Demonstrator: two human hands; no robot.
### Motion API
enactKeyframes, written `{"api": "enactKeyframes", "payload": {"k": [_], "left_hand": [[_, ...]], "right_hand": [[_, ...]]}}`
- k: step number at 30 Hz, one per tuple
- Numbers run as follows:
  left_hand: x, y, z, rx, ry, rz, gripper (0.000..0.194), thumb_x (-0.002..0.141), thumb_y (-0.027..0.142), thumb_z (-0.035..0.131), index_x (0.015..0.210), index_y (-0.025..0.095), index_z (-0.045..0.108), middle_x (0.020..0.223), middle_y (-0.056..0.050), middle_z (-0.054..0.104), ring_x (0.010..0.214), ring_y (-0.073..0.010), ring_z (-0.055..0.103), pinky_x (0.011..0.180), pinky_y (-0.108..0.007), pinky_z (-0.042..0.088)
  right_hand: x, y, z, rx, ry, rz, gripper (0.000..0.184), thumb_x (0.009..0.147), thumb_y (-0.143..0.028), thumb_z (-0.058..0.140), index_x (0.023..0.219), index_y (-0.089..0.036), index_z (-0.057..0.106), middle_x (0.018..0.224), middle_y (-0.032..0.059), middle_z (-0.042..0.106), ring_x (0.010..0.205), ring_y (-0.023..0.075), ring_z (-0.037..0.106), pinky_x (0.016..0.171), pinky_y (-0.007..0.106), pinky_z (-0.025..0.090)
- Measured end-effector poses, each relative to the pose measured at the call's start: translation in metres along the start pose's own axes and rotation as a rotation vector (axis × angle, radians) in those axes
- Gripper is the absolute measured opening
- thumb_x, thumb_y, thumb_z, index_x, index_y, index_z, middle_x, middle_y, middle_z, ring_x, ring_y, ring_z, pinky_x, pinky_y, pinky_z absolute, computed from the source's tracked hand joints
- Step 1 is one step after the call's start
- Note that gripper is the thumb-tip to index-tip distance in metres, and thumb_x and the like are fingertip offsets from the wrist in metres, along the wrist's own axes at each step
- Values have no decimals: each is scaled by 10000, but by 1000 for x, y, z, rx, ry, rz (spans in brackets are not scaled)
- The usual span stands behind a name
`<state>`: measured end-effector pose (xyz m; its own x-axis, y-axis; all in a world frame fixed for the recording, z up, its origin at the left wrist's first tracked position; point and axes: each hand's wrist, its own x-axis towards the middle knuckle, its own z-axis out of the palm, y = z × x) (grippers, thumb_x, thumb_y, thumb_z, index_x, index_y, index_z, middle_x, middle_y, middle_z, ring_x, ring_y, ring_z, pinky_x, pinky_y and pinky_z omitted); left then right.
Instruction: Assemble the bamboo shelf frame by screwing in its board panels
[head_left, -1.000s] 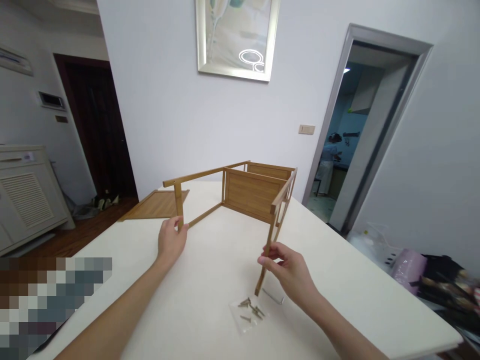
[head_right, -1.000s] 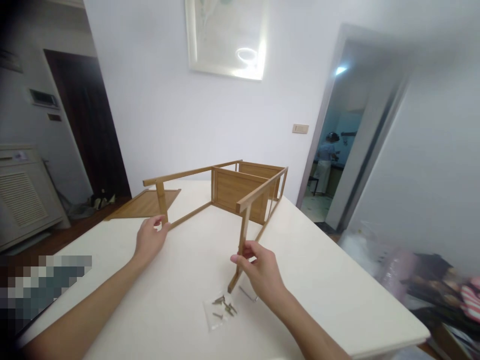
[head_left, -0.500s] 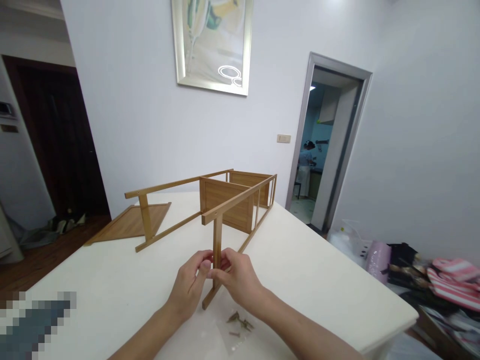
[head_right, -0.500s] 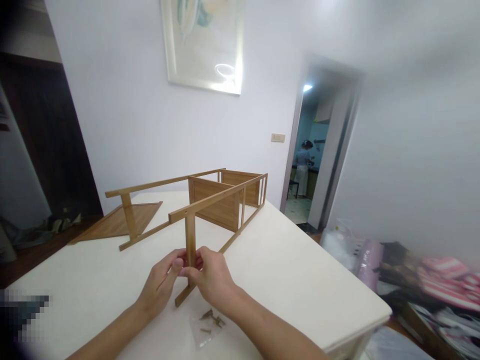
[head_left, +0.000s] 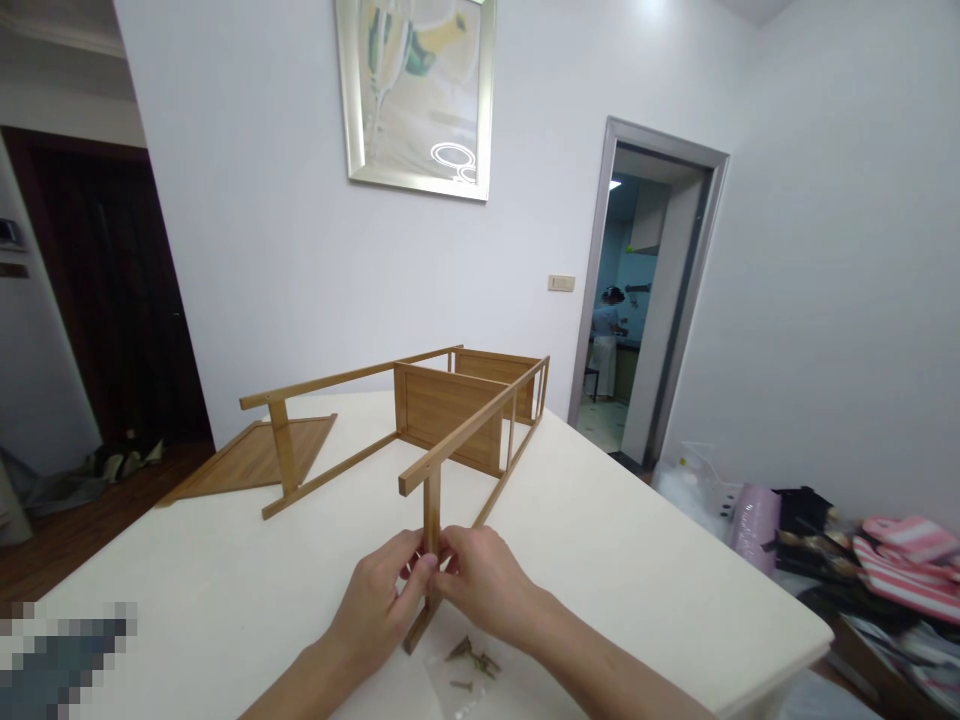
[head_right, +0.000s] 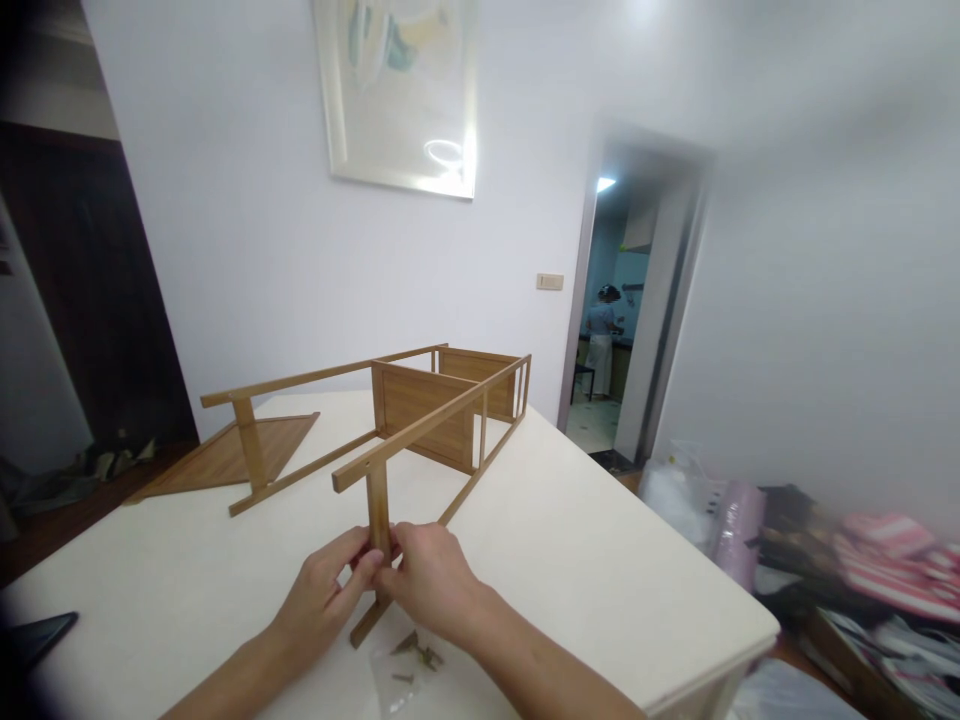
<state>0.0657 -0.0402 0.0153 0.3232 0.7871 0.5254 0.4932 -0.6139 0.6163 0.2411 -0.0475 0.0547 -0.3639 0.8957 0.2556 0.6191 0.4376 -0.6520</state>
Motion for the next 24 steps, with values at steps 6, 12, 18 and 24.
{"api": "enactKeyframes", "payload": {"k": [6,12,18,24], "left_hand": [[-4,-5,5,94,-46,-41,292,961,427,441,1023,221,639,819,-31,671,716,-163,613,650,-261,482],[-5,-7,12,116,-52,-48,304,972,387,414,1071,201,634,820,-34,703,668,-155,632,607,-252,481],[-3,-5,11,98,-87,-65,297,988,368,367,995,196,608,827,-49,693,706,-168,639,588,-258,450],[-1,0,7,129,-92,-11,281,987,336,357,958,196,599,762,-31,660,653,-163,612,632,-277,443]], "right_hand": [[24,41,-44,61,90,77,199,729,-314,728,885,-191,747,796,27,741,739,183,677,686,277,502],[77,122,-69,49,486,302,490,753,-232,675,1225,-132,591,1199,151,655,1023,253,650,846,350,503],[103,171,-47,35,446,330,487,695,-187,717,1163,-170,583,1189,114,660,1066,250,639,875,326,488],[110,191,-37,-47,395,291,84,833,-190,562,910,-187,597,961,69,692,906,204,642,820,295,452]]}}
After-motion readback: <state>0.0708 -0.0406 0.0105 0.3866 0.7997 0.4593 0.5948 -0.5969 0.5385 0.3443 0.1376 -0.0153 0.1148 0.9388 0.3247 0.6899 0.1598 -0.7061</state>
